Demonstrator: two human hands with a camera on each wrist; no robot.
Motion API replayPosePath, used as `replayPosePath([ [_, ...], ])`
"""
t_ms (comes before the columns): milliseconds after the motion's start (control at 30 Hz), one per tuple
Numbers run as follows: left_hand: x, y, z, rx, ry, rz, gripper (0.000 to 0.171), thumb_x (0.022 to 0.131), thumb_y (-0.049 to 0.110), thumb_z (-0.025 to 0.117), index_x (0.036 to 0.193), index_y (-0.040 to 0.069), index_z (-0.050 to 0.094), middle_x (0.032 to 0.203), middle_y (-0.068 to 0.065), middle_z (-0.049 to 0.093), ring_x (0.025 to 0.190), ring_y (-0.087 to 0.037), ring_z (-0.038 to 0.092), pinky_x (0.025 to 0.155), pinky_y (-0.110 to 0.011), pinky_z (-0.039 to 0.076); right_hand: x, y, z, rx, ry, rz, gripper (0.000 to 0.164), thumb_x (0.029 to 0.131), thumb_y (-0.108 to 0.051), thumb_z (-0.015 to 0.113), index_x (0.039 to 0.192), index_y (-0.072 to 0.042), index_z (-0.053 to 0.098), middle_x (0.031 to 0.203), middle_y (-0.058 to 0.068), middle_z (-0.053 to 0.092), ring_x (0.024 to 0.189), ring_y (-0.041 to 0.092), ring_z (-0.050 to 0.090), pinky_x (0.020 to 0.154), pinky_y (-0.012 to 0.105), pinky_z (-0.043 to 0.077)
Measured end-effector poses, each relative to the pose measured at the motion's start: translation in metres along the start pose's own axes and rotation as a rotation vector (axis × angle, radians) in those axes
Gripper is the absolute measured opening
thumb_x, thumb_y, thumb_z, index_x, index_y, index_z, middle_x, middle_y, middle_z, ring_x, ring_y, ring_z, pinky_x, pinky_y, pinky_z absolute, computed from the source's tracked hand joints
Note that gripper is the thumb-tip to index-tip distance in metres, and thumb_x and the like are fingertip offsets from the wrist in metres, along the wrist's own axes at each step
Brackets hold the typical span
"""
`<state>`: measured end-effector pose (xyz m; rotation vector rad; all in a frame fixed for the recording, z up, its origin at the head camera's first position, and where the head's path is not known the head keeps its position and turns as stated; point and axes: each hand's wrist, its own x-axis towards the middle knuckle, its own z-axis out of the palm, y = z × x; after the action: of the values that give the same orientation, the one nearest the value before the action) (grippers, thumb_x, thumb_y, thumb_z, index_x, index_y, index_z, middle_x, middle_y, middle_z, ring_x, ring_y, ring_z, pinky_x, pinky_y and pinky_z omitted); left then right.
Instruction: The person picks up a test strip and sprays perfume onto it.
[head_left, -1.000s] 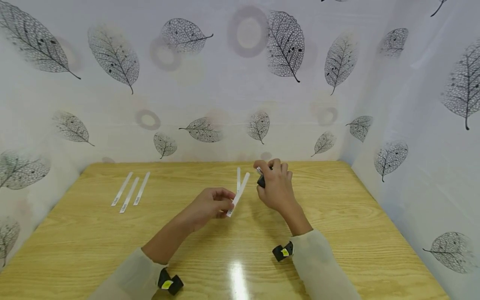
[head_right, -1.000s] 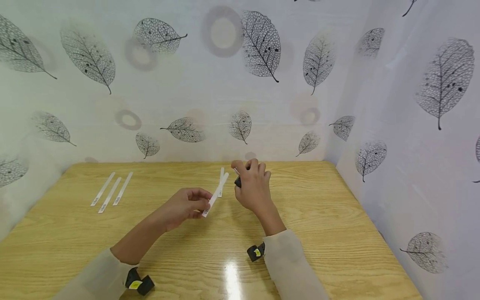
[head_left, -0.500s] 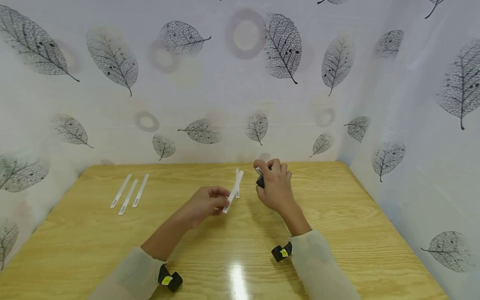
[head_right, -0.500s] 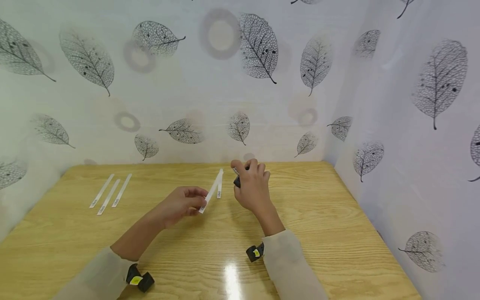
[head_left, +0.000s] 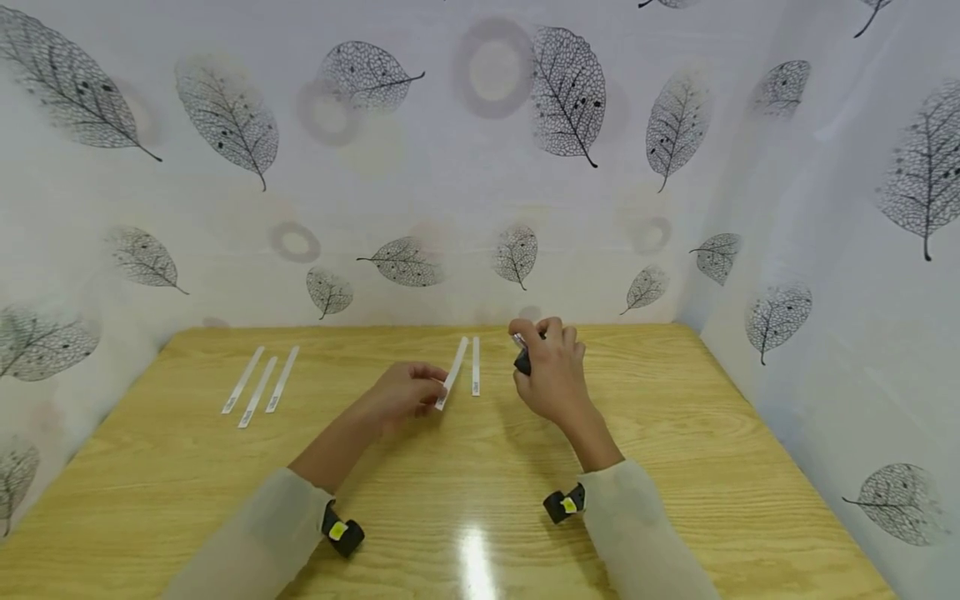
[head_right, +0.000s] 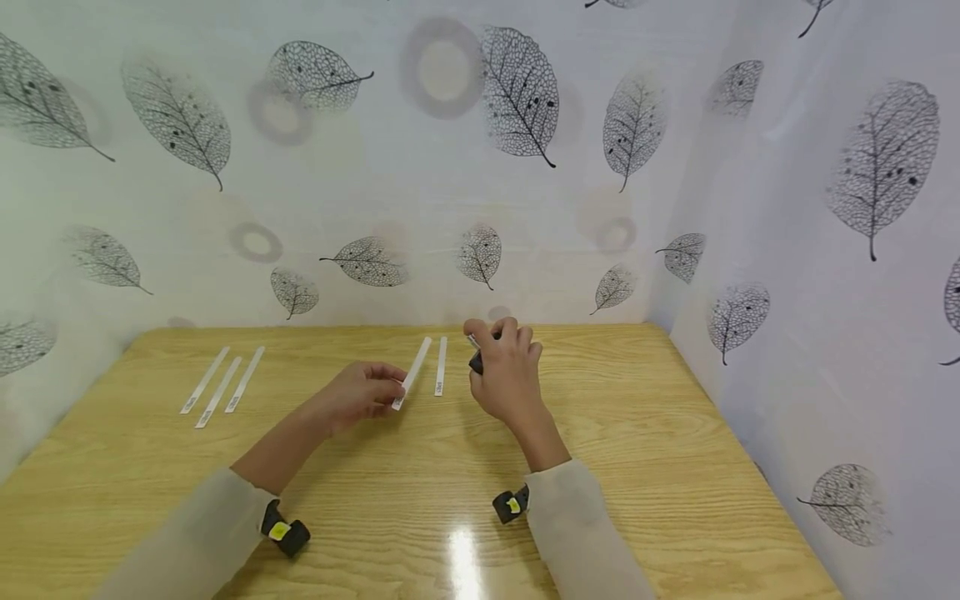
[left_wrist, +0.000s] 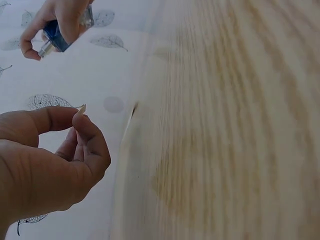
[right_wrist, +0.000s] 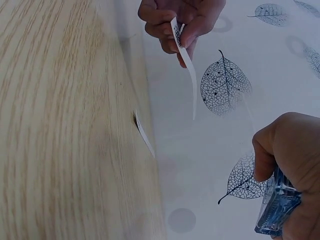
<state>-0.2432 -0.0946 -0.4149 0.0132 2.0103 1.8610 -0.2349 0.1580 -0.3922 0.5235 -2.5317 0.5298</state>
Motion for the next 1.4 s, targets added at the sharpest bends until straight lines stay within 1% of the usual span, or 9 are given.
replayPosePath([
  [200, 0.015, -0.002, -0.005, 0.068, 0.037, -0.032, 0.029, 0.097, 0.003, 0.064, 0.124, -0.005, 0.063, 0.103, -0.011, 0.062, 0.081, -0.017, 0.057, 0.069, -0.027, 0.053, -0.001, 0.001, 0.001, 0.011, -0.003, 0.011, 0.056, 0.084, -0.004, 0.077, 0.128, -0.023, 0.048, 0.124, 0.023, 0.047, 0.099, 0.042, 0.041, 0.078, 0.057, 0.036],
  [300, 0.022, -0.001, -0.005, 0.085, 0.049, -0.053, 0.028, 0.096, 0.003, 0.065, 0.124, -0.005, 0.063, 0.099, -0.011, 0.061, 0.077, -0.016, 0.058, 0.067, -0.026, 0.054, -0.001, 0.001, 0.001, 0.014, -0.004, 0.013, 0.057, 0.084, -0.003, 0.077, 0.129, -0.023, 0.048, 0.123, 0.023, 0.047, 0.099, 0.041, 0.041, 0.078, 0.056, 0.036],
  [467, 0.031, 0.002, -0.003, 0.094, 0.067, -0.074, 0.027, 0.094, -0.001, 0.066, 0.121, -0.006, 0.063, 0.095, -0.009, 0.059, 0.073, -0.014, 0.057, 0.065, -0.024, 0.053, -0.002, 0.001, 0.001, 0.014, -0.001, 0.012, 0.058, 0.083, -0.004, 0.078, 0.129, -0.022, 0.048, 0.124, 0.024, 0.047, 0.099, 0.042, 0.041, 0.078, 0.057, 0.036],
  [567, 0.036, 0.002, -0.003, 0.098, 0.064, -0.080, 0.027, 0.094, -0.003, 0.065, 0.121, -0.008, 0.062, 0.096, -0.010, 0.059, 0.074, -0.015, 0.056, 0.065, -0.024, 0.053, -0.002, 0.002, 0.002, 0.014, -0.003, 0.018, 0.058, 0.083, -0.004, 0.079, 0.128, -0.023, 0.048, 0.123, 0.024, 0.047, 0.100, 0.042, 0.041, 0.079, 0.057, 0.037],
  [667, 0.041, 0.000, -0.003, 0.080, 0.064, -0.096, 0.027, 0.094, -0.004, 0.064, 0.121, -0.008, 0.062, 0.096, -0.010, 0.059, 0.073, -0.015, 0.056, 0.064, -0.024, 0.054, -0.002, 0.002, 0.002, 0.013, -0.007, 0.023, 0.057, 0.083, -0.004, 0.078, 0.128, -0.023, 0.048, 0.123, 0.024, 0.047, 0.100, 0.042, 0.042, 0.079, 0.057, 0.037],
  [800, 0.046, 0.001, -0.003, 0.092, 0.070, -0.099, 0.026, 0.095, -0.006, 0.064, 0.120, -0.009, 0.062, 0.095, -0.011, 0.059, 0.072, -0.015, 0.058, 0.063, -0.023, 0.054, -0.001, 0.002, 0.002, 0.012, -0.014, 0.022, 0.057, 0.084, -0.004, 0.077, 0.128, -0.023, 0.048, 0.124, 0.023, 0.047, 0.100, 0.042, 0.041, 0.078, 0.056, 0.036],
  [1033, 0.055, 0.009, -0.001, 0.153, 0.075, -0.092, 0.027, 0.094, -0.006, 0.066, 0.121, -0.009, 0.065, 0.099, -0.011, 0.062, 0.072, -0.014, 0.060, 0.066, -0.024, 0.057, 0.000, 0.002, -0.001, 0.019, -0.022, 0.025, 0.056, 0.084, -0.004, 0.076, 0.129, -0.023, 0.048, 0.124, 0.024, 0.046, 0.101, 0.043, 0.041, 0.079, 0.057, 0.036],
  [1233, 0.062, 0.012, -0.005, 0.227, 0.083, -0.092, 0.028, 0.092, -0.007, 0.068, 0.120, -0.010, 0.066, 0.098, -0.012, 0.064, 0.068, -0.014, 0.061, 0.063, -0.024, 0.057, 0.001, 0.002, -0.002, 0.022, -0.026, 0.025, 0.056, 0.085, -0.005, 0.076, 0.129, -0.023, 0.048, 0.124, 0.024, 0.046, 0.101, 0.042, 0.041, 0.079, 0.057, 0.036],
  [1400, 0.066, 0.013, -0.009, 0.235, 0.084, -0.120, 0.027, 0.093, -0.006, 0.069, 0.120, -0.009, 0.067, 0.098, -0.014, 0.065, 0.067, -0.014, 0.063, 0.065, -0.025, 0.059, 0.001, 0.002, -0.002, 0.022, -0.027, 0.025, 0.056, 0.085, -0.005, 0.077, 0.129, -0.023, 0.048, 0.124, 0.023, 0.047, 0.101, 0.042, 0.041, 0.080, 0.057, 0.036],
])
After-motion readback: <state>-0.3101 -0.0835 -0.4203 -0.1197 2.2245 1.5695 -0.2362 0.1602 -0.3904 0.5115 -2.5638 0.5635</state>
